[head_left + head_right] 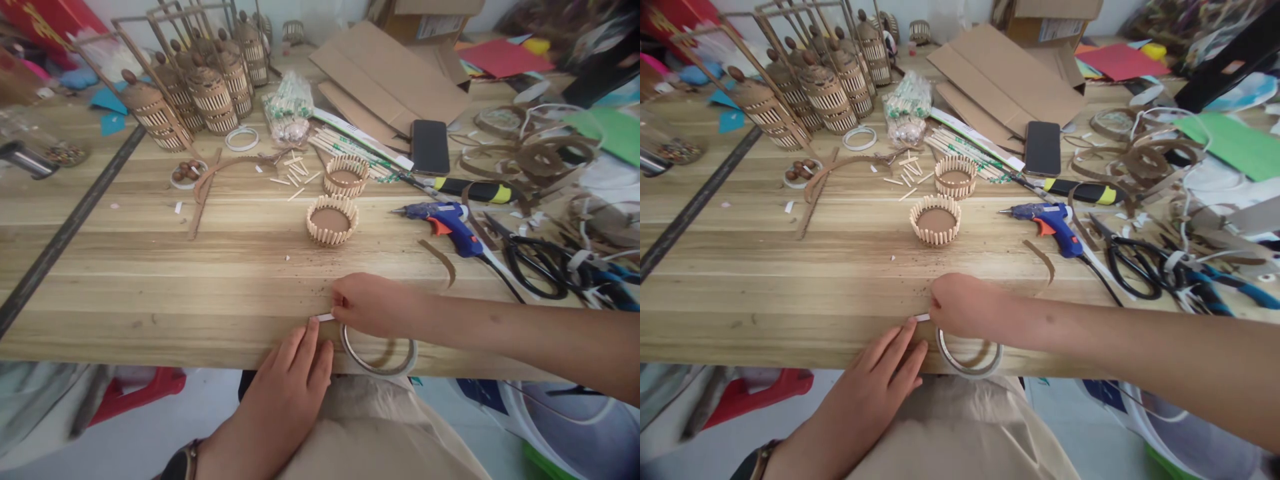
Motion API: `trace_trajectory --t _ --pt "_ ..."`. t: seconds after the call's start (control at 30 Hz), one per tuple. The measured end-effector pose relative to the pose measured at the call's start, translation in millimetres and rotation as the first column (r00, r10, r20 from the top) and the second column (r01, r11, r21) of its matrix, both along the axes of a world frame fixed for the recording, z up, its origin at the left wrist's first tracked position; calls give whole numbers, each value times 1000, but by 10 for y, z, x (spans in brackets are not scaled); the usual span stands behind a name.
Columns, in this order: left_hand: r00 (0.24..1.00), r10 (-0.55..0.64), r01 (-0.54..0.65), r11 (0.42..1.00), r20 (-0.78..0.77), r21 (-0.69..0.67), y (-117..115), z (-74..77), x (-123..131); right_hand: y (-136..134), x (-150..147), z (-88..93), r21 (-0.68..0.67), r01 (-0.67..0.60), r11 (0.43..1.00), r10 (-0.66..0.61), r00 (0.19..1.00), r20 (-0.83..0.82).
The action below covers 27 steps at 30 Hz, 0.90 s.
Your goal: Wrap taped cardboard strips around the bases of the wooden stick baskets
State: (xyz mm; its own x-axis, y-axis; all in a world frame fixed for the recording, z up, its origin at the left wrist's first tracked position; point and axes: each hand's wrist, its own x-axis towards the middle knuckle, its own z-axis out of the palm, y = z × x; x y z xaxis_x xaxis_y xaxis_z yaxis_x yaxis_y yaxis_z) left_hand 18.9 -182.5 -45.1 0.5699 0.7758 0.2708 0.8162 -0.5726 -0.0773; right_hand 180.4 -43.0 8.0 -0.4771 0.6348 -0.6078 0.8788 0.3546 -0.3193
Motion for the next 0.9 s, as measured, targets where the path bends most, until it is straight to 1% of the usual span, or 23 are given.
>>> trace_trajectory --t 0.1,0.17,0.3,0.4,0.5,0.6,0.67,0.73,0.8,0.9 --pt "1000 4 -4 1000 0 -3 27 0 6 -3 -4 8 15 -10 1000 10 1000 1" --pt "1000 9 -9 1000 -8 -29 64 14 17 -5 -6 18 14 -11 1000 11 1000 0" --pt "998 14 -22 989 -57 -143 161 65 62 -10 -3 40 8 -23 1000 23 1000 -3" --pt "998 20 -31 980 -57 -194 231 99 86 -15 -2 40 15 -33 999 34 999 -18" --pt "999 38 -41 970 -17 -242 320 128 73 -15 -2 16 21 -34 999 35 999 -36" --pt "989 88 -44 944 120 -326 447 150 30 -10 18 -9 13 -20 1000 21 998 -59" --pt "958 168 -62 911 231 -408 539 170 2 -9 48 -14 -2 -10 1000 9 996 -86" --pt "921 247 -64 859 301 -507 626 203 -13 -12 88 -5 -14 1 1000 -3 993 -117" --pt "894 294 -30 793 339 -609 701 254 -13 -24 129 14 -28 27 999 -31 987 -160" --pt "874 340 35 669 348 -742 789 344 10 -62 172 60 -39 76 996 -82 976 -202"
